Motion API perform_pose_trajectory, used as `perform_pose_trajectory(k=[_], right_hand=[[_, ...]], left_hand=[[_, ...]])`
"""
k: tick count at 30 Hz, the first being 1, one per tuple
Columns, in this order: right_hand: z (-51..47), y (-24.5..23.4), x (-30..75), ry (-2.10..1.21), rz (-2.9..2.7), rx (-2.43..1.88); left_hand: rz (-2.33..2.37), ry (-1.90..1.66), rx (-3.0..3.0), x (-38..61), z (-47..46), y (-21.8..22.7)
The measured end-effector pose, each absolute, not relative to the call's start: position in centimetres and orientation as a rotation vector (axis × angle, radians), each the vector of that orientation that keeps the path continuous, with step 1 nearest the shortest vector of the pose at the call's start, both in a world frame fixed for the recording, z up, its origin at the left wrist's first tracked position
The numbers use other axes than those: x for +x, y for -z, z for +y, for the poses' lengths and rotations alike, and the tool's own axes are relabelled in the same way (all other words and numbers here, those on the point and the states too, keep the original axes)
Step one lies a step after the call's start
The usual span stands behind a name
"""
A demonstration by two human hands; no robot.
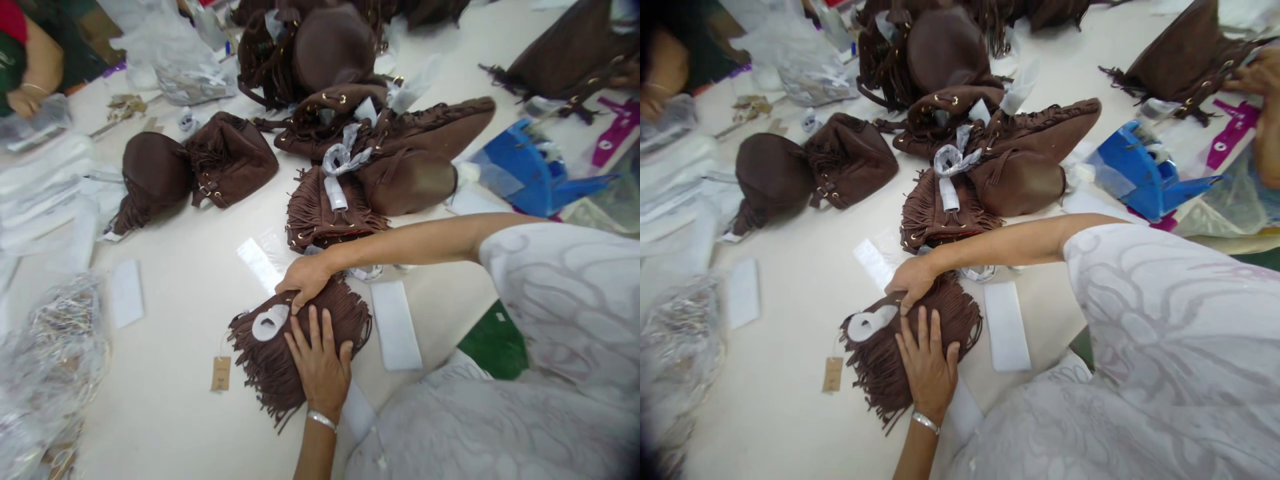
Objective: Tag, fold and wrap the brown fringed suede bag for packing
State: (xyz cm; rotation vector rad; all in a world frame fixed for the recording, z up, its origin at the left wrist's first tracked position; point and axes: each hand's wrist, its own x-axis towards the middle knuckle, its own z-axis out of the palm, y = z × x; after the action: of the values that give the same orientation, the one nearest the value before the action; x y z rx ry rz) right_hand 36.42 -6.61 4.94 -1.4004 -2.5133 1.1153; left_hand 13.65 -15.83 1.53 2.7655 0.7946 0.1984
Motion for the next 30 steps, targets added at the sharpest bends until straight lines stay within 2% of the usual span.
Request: perform_pose_trajectory(k=[3, 9, 17, 22, 25, 30], right_hand=[[-7.8, -5.8, 37.2, -1.106, -2.316, -1.567], [-6.3, -5.8, 36.4, -1.659, -2.219, -1.403], [-4.7, -2.8, 36.2, -2.269, -1.968, -1.096], [-3.3, -1.0, 36.3, -2.248, -2.205, -0.921], [-2.8, -0.9, 35.6, -2.152, -2.276, -0.965], [-5.2, -3.6, 34.5, -1.591, -2.404, -1.353]], left_hand=[[0.787, -0.228, 2.785, 13.6, -16.0, -1.6], [0.788, -0.28, 2.811, 13.3, -16.4, -1.6], [0.719, -0.372, 2.724, 13.4, -16.1, -1.9], [0.723, -0.317, 2.671, 13.5, -15.6, -2.0], [0.703, -0.296, 2.67, 13.4, -15.5, -2.0], [0.716, -0.26, 2.723, 13.5, -15.6, -1.9]])
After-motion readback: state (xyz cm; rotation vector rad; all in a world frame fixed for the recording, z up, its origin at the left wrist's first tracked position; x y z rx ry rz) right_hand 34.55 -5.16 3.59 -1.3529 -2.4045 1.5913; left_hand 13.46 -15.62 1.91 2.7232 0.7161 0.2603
